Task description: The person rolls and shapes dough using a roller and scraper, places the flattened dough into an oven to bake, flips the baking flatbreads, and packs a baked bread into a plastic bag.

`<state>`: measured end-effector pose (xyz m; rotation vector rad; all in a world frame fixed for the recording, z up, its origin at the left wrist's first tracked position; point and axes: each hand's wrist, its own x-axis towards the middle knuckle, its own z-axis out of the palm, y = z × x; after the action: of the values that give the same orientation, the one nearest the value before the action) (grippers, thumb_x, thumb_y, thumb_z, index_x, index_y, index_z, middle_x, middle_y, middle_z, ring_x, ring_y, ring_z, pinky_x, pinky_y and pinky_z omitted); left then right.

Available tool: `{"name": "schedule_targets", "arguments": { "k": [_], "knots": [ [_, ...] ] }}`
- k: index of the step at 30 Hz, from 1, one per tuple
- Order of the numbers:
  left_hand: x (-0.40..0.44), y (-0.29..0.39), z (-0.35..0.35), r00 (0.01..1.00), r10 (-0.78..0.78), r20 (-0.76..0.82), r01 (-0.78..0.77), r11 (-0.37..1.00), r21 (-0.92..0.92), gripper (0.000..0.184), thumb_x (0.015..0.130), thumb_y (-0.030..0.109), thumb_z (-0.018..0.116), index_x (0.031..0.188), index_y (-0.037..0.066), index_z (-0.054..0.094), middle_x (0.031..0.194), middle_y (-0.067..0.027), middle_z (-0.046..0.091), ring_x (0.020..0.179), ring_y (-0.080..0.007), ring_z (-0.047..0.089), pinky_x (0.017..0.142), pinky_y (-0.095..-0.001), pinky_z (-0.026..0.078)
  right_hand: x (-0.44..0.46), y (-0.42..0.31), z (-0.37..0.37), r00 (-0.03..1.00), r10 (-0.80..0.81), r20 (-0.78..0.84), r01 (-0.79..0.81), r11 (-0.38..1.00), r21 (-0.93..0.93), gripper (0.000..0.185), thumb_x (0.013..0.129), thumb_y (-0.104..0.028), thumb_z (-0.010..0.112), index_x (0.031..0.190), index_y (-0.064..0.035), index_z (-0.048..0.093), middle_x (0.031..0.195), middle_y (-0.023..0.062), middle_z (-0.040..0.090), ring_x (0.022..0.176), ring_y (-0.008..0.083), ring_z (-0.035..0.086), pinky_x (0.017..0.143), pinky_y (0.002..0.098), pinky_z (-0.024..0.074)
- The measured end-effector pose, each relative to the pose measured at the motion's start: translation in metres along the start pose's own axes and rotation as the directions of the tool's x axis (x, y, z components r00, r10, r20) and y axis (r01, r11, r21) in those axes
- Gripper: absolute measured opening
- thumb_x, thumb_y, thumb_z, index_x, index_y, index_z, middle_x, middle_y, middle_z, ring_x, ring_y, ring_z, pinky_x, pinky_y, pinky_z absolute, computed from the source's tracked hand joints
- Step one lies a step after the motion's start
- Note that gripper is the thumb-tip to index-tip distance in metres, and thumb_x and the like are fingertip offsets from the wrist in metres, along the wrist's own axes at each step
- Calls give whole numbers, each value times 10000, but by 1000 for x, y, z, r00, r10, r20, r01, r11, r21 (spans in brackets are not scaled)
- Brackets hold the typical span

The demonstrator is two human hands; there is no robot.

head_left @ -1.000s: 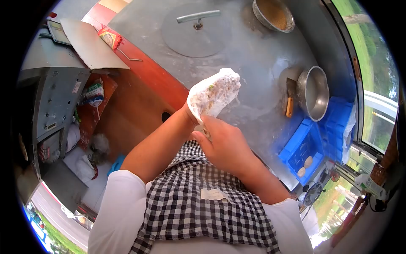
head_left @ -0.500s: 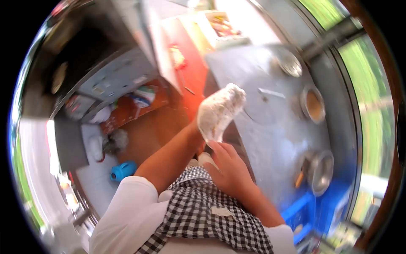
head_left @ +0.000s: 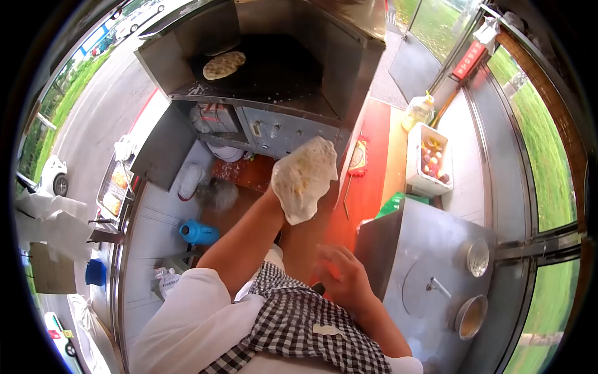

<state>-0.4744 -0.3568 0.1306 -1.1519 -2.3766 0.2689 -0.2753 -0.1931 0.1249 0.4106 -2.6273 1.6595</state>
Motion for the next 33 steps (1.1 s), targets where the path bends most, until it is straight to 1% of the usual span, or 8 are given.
{"name": "schedule_targets", "arguments": {
  "k": [6, 9, 12, 16, 18, 19, 21, 33],
  "knots": [
    [24, -132, 17, 971, -90, 223, 60, 989, 137, 176, 780, 244, 690, 893, 222, 823, 1022, 2, 708, 1134, -226, 619, 997, -337, 487, 97, 29, 28, 998, 62, -13, -62, 998, -28, 276, 905, -59, 732, 1168, 14, 690, 1075, 175, 722, 1024, 321, 721, 886, 391, 570],
    [40, -226, 61, 973, -208, 103, 228, 940, -252, 215, 854, 190, 637, 1035, 156, 748, 1061, -22, 685, 1125, -213, 613, 987, -322, 490, 167, 47, 49, 988, 132, -82, -136, 990, -46, 280, 907, -60, 736, 1173, 11, 685, 1085, 177, 720, 1022, 327, 721, 883, 395, 573],
    [43, -316, 104, 895, -445, 21, 314, 596, -739, 292, 957, 108, 556, 1234, 55, 633, 1118, -54, 650, 1108, -199, 606, 981, -302, 486, 219, 59, 70, 969, 203, -139, -203, 979, 17, 306, 916, -85, 739, 1198, 16, 672, 1106, 192, 714, 1017, 349, 715, 880, 404, 574],
    [98, -386, 139, 847, -461, 264, 498, 515, -698, 340, 1049, 135, 440, 1313, -6, 601, 1305, -77, 617, 1155, -183, 592, 1026, -294, 458, 269, 50, 80, 940, 286, -187, -284, 958, 37, 303, 924, -97, 741, 1199, 12, 675, 1090, 191, 717, 1011, 336, 720, 874, 401, 573],
    [114, -385, 196, 946, -186, 266, 191, 981, 4, 301, 961, 110, 550, 1209, -44, 625, 1199, -135, 653, 1152, -263, 622, 1011, -395, 486, 290, 50, 83, 920, 342, -189, -341, 939, 38, 311, 927, -108, 745, 1206, 12, 676, 1086, 193, 718, 1011, 332, 722, 872, 400, 572],
    [117, -379, 227, 937, -64, 344, -75, 924, 376, 289, 918, 98, 604, 1157, -62, 637, 1146, -164, 672, 1150, -304, 637, 1003, -445, 500, 296, 55, 86, 909, 376, -181, -375, 926, 36, 317, 928, -113, 747, 1211, 11, 676, 1084, 195, 718, 1011, 330, 722, 872, 400, 572],
    [116, -363, 265, 886, -119, 449, 292, 894, -340, 391, 947, 59, 515, 1294, -94, 609, 1312, -220, 648, 1312, -322, 572, 1211, -432, 338, 311, 59, 85, 899, 403, -173, -405, 914, 26, 329, 931, -122, 749, 1221, 13, 675, 1082, 197, 719, 1009, 328, 724, 870, 398, 572],
    [138, -333, 278, 965, -205, 164, 263, 754, -602, 542, 896, 77, 597, 1434, 78, 534, 1549, -186, 477, 1464, -386, 416, 1231, -585, 292, 354, 91, 64, 920, 349, -178, -346, 937, 45, 331, 939, -120, 738, 1225, 30, 663, 1120, 209, 720, 1038, 319, 735, 882, 385, 582]
  ]
}}
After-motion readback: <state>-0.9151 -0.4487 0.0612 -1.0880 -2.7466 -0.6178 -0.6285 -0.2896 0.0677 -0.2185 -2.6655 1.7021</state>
